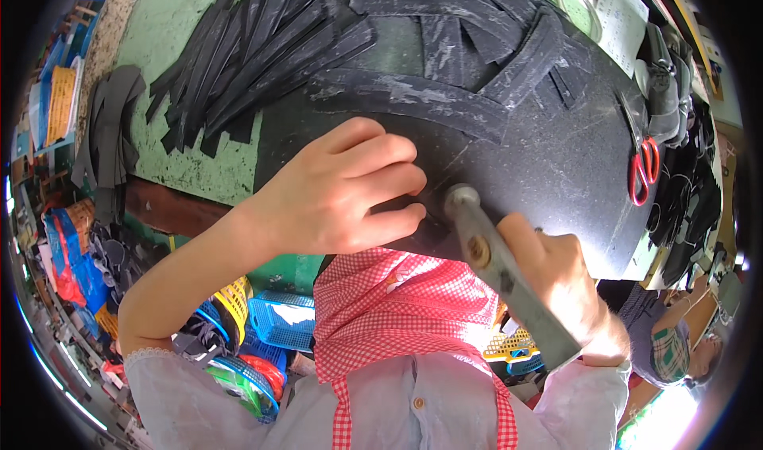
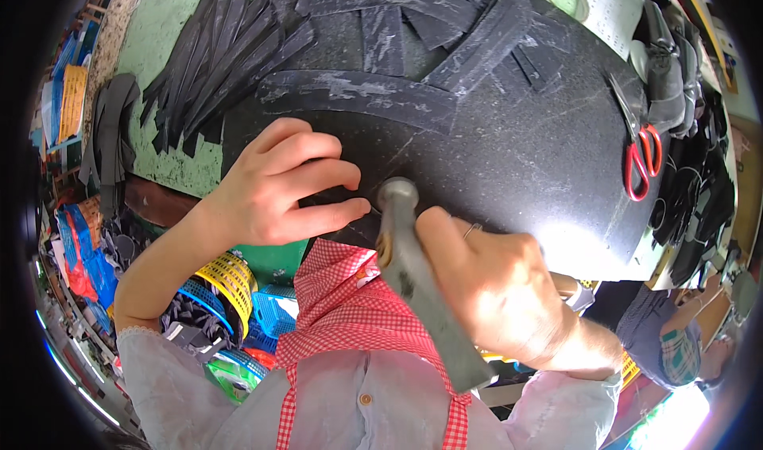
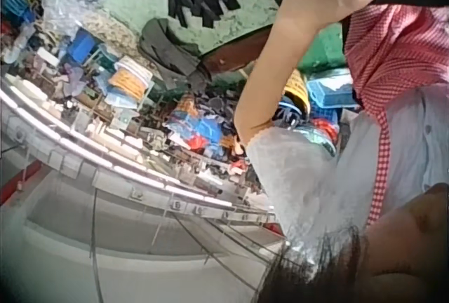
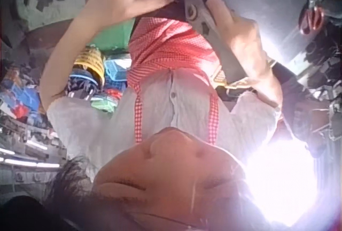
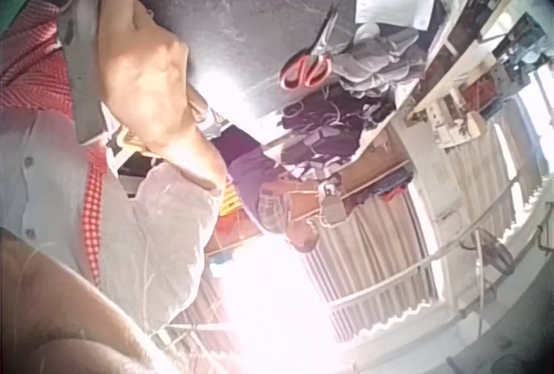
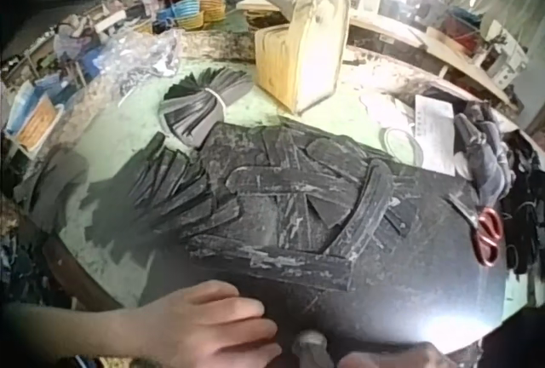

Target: Flattening the edges of leather strips using a hammer on a workbench.

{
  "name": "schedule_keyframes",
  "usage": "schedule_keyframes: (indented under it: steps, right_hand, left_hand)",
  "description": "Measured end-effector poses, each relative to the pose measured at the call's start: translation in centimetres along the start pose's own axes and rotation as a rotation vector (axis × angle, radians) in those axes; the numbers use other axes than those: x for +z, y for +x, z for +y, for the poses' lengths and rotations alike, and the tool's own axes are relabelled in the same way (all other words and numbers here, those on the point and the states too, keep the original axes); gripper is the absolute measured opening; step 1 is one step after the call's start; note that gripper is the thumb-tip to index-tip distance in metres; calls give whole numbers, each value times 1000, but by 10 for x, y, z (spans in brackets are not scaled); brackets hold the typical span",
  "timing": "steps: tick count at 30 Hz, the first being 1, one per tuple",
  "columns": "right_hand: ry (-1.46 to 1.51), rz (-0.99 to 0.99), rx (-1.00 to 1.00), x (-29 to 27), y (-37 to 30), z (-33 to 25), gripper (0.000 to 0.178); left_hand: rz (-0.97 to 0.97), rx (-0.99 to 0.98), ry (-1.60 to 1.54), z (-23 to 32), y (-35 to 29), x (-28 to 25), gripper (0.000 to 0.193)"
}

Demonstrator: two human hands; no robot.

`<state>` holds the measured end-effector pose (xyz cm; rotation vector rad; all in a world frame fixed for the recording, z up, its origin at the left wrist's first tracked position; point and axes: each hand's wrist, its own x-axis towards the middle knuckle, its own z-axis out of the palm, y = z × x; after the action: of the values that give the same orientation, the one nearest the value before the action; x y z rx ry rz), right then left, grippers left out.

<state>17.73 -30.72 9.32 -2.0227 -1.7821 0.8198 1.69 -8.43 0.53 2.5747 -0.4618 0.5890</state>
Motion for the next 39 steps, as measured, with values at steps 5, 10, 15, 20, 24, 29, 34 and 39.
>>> schedule_keyframes:
  steps: [5, 10, 15, 20, 24, 29, 34, 39]
  right_hand:
    - [155, -119, 30, -6, 14, -3, 19]
    - [150, -157, 46, 5, 19, -7, 18]
    - [83, -52, 17, -4, 32, -13, 20]
    - [103, -172, 7, -1, 40, -12, 19]
    - [41, -81, -10, 1, 47, -17, 22]
    - [242, -181, 33, -7, 59, -16, 21]
    - [96, -154, -26, 2, 63, -22, 21]
    - [1, -47, -47, 1, 78, -26, 22]
  left_hand:
    - [-31, -127, -108, -14, -6, -10, 29]
    - [-4, -148, -131, -14, -8, -12, 29]
    - [-1, -72, 36, -14, -17, -19, 32]
    - [-74, -245, -109, -24, -21, -27, 29]
    - [46, -107, 95, -16, -30, -25, 35]
    - [2, -186, -26, -28, -36, -35, 32]
    - [43, -218, -3, -26, -38, -39, 30]
    - [91, -168, 132, -24, -50, -40, 30]
